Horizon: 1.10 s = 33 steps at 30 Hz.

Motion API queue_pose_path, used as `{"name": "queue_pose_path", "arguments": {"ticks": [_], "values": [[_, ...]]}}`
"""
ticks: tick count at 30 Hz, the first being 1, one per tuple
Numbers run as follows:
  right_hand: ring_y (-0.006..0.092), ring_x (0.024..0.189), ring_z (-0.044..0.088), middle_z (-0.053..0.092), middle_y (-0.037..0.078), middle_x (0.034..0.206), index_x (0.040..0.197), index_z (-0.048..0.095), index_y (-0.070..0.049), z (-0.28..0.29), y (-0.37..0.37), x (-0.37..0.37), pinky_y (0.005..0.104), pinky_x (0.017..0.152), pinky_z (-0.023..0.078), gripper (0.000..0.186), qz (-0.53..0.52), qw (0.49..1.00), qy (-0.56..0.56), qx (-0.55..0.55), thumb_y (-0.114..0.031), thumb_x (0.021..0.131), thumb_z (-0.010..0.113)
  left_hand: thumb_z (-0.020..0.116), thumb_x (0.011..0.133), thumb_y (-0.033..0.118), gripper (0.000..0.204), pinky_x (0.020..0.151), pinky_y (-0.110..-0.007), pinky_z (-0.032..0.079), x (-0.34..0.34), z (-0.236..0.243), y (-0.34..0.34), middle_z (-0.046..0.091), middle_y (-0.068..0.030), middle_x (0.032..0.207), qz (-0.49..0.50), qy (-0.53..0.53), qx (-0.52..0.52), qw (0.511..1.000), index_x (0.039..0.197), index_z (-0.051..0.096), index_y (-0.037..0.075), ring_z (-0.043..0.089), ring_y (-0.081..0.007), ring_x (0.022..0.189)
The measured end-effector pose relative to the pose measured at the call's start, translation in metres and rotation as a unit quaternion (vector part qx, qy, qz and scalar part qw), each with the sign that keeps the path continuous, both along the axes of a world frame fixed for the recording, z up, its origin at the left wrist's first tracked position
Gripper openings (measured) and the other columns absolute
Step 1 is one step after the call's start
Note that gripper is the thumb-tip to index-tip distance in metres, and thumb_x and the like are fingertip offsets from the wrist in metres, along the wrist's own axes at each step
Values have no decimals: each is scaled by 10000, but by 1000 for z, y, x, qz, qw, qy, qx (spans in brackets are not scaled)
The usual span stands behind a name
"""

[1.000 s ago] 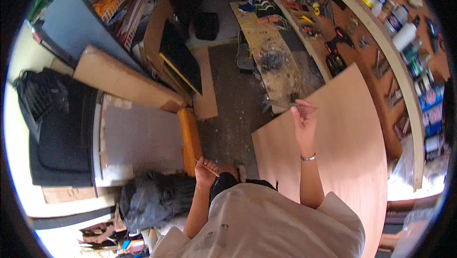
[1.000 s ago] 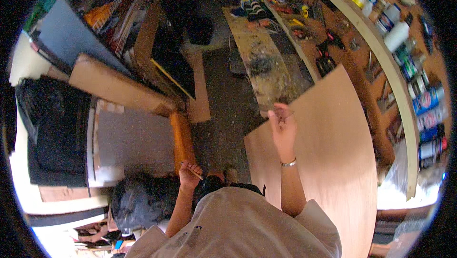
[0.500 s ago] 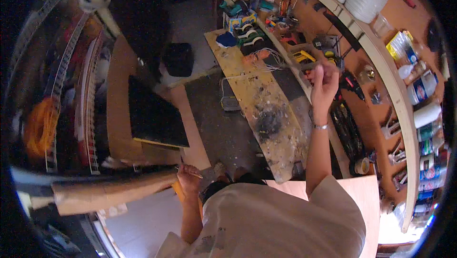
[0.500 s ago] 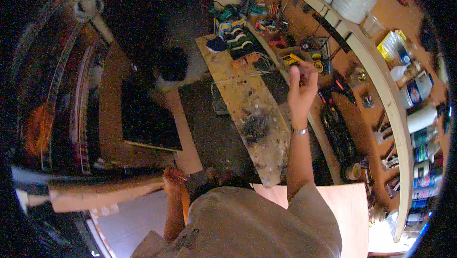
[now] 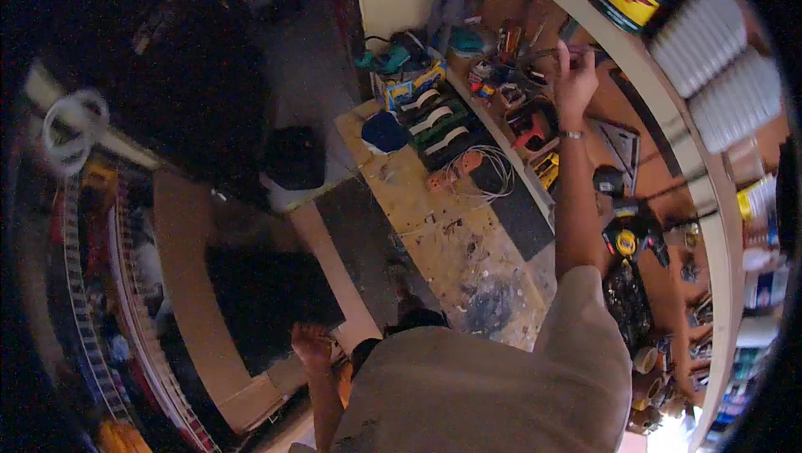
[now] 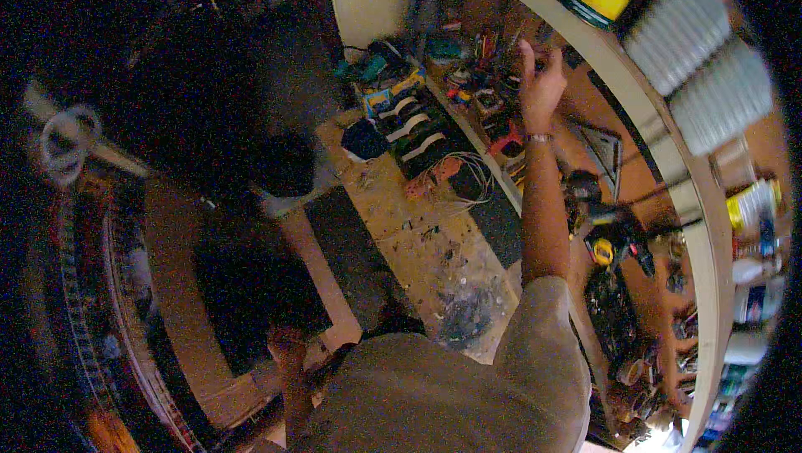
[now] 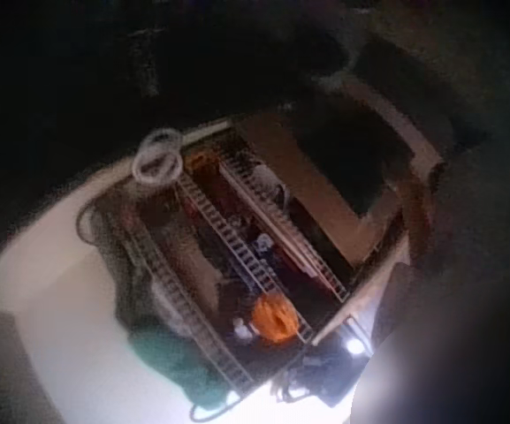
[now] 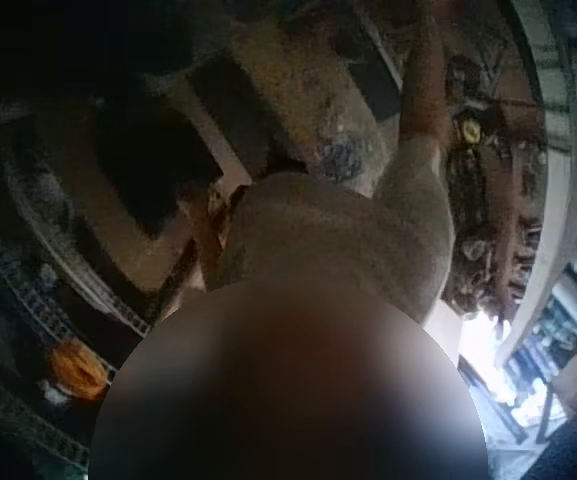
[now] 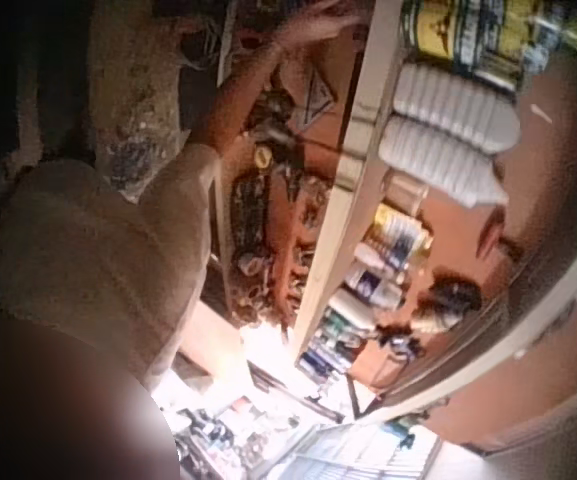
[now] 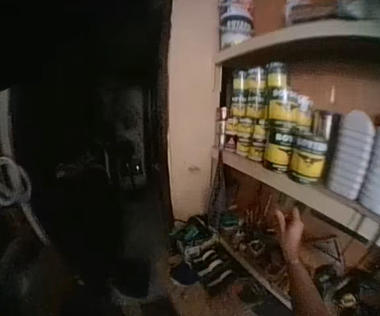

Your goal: The person folds a light green cloth and a red cloth on a wooden table, then walks to a small shop area to pick up a plastic bag. The person places the folded red cloth into the plastic bag and ties it shut.

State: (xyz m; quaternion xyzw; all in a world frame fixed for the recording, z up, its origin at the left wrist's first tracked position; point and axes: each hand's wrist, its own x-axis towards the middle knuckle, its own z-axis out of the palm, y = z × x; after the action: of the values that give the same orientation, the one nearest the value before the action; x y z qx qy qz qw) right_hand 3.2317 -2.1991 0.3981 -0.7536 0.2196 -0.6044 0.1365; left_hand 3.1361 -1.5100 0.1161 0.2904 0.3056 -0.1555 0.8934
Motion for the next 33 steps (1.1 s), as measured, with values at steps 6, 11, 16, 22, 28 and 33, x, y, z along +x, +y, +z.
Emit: {"name": "queue_pose_path", "arguments": {"ticks": [6,11,16,22,28,33], "values": [[382,796,678,706,200,931,1080,649,-11,-30,-96,108,461,711,537,529,-123,976,177,32,-515,964,541,510,978,327,322,559,-316,379,51,-12,-17,420,33,561,-7,7,130,991,699,496,167,416,-153,530],[358,829,671,696,182,978,1127,629,-19,-62,-167,140,444,744,537,460,-134,939,316,29,-437,943,578,486,985,351,319,598,-354,406,130,33,-98,472,30,617,67,130,53,988,744,578,162,477,-170,604],[335,862,664,685,163,1025,1174,608,-27,-96,-209,141,426,777,537,418,-160,895,413,49,-360,922,615,553,945,353,241,785,-408,454,222,98,-187,608,-42,893,-70,-49,-89,992,913,597,119,548,-231,846],[307,902,655,673,141,1082,1230,584,-37,-88,-112,162,405,816,537,412,-13,951,300,-69,-266,896,659,516,987,354,246,792,-354,431,251,119,-249,554,-21,857,-123,-189,-9,974,915,577,127,524,-183,843],[301,972,635,651,153,1124,1269,553,-35,-124,204,67,401,871,523,417,469,712,480,207,-197,902,668,436,1021,469,388,789,-301,402,227,134,-284,527,-17,836,-298,-144,319,888,917,548,113,492,-128,848],[327,1019,608,632,184,1060,1200,534,-28,-147,239,32,416,894,481,306,412,694,313,500,-271,1020,492,460,1012,492,400,645,-274,346,198,120,-288,437,20,728,-390,-181,388,815,892,519,116,406,-92,681]]}}
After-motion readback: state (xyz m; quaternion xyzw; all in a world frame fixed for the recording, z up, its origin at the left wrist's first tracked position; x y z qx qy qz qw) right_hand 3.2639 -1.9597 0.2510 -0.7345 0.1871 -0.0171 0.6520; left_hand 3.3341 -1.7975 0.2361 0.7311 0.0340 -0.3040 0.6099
